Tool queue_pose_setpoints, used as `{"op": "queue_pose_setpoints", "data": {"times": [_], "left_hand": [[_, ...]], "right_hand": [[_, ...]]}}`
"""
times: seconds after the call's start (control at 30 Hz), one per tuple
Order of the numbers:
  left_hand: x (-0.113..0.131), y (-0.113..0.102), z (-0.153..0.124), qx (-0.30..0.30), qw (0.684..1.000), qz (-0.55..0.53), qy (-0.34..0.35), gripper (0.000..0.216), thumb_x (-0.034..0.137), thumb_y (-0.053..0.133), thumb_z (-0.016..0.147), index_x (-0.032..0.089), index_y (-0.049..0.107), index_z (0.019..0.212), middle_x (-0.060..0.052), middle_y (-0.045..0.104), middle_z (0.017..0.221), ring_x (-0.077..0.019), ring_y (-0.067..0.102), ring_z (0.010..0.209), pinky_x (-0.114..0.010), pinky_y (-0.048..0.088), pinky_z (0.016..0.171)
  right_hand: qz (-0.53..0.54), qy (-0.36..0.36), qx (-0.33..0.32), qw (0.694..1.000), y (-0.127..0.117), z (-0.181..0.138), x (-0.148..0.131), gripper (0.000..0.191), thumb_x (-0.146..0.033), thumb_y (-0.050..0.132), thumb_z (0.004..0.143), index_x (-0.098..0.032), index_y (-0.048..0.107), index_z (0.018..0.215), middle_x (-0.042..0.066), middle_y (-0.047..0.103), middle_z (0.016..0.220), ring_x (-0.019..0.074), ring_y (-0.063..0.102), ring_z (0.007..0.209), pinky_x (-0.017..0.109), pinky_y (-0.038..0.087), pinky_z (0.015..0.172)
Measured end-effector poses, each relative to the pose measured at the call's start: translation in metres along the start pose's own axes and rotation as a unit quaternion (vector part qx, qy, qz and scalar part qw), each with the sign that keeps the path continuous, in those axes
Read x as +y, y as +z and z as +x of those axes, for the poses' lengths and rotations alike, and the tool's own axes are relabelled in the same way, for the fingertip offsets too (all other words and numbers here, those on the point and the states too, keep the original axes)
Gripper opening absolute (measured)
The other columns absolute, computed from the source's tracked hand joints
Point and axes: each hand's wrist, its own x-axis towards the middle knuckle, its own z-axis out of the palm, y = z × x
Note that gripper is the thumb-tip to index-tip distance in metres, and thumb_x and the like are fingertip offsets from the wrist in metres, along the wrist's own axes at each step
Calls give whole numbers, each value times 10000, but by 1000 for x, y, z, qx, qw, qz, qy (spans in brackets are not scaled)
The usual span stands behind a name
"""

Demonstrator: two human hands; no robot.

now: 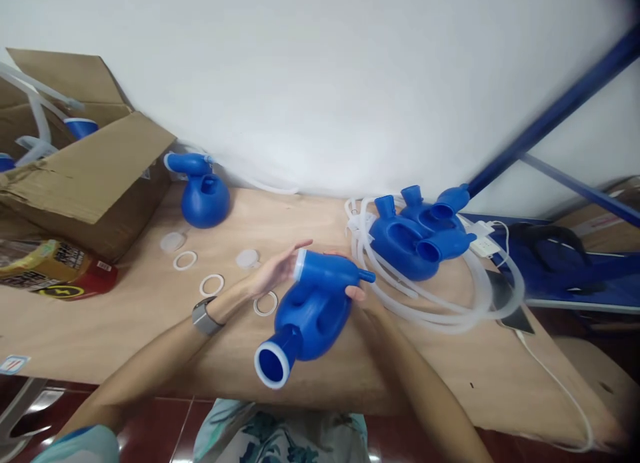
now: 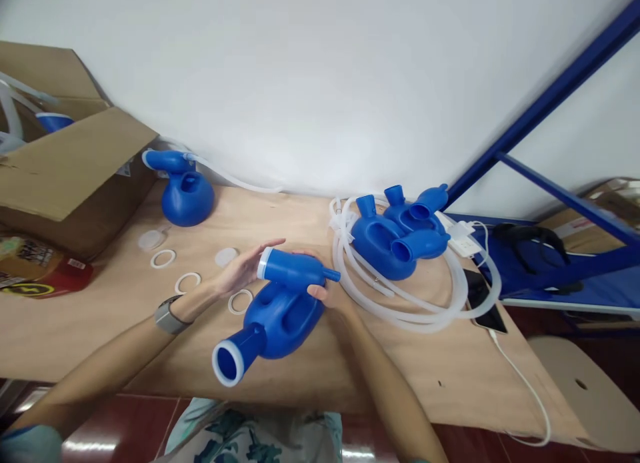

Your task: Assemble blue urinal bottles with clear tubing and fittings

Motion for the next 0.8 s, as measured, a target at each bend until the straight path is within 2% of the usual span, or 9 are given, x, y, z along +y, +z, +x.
{"op": "queue_pose_setpoints", "data": {"times": [0.13,0.27,0.43,0.53,0.63,0.7,0.8], "left_hand": [[-19,-26,-13,-51,997,37,48,634,494,900,781,170,726,1298,-163,737,1327,-336,720,1174,-455,540,1038],[-21,-32,-15,-60,994,88,27,637,351,983,678,134,745,1227,-171,799,1145,-293,780,1028,-410,606,951],[-25,-23,-11,23,991,129,28,556,365,1014,580,110,788,1018,-146,824,920,-281,801,900,-373,640,854],[-28,-14,-9,74,988,127,49,506,410,1006,563,118,789,914,-119,822,858,-273,795,816,-382,643,822],[-30,-6,-7,94,986,125,57,458,423,1000,550,128,766,812,-96,808,796,-262,773,753,-379,637,773],[-30,-1,-5,98,986,125,58,449,406,997,551,132,746,803,-77,790,747,-239,749,702,-357,624,720],[-28,5,-1,136,980,120,85,546,334,1009,512,149,701,923,-30,764,758,-197,720,686,-301,596,651]], "right_hand": [[40,4,-9,999,4,0,-8,661,-725,733,741,-321,645,1257,78,718,1232,358,631,1298,541,541,1102],[29,-17,-12,999,9,5,-14,731,-736,752,690,-314,639,1276,72,721,1225,358,629,1289,558,539,1106],[1,-34,32,999,12,6,-16,730,-773,729,683,-285,682,1225,85,729,1206,351,637,1276,500,598,995],[0,-36,18,999,11,6,-17,714,-757,734,693,-267,697,1211,93,731,1203,356,634,1281,480,601,974],[8,-40,10,999,9,7,-16,730,-745,755,670,-271,692,1222,93,732,1210,368,637,1270,510,605,975],[4,-30,16,999,8,7,-14,732,-753,752,667,-279,693,1223,93,732,1217,373,636,1267,529,605,982],[-9,-15,34,999,7,6,-9,715,-764,737,684,-290,696,1217,92,732,1225,375,632,1274,545,592,1013]]}}
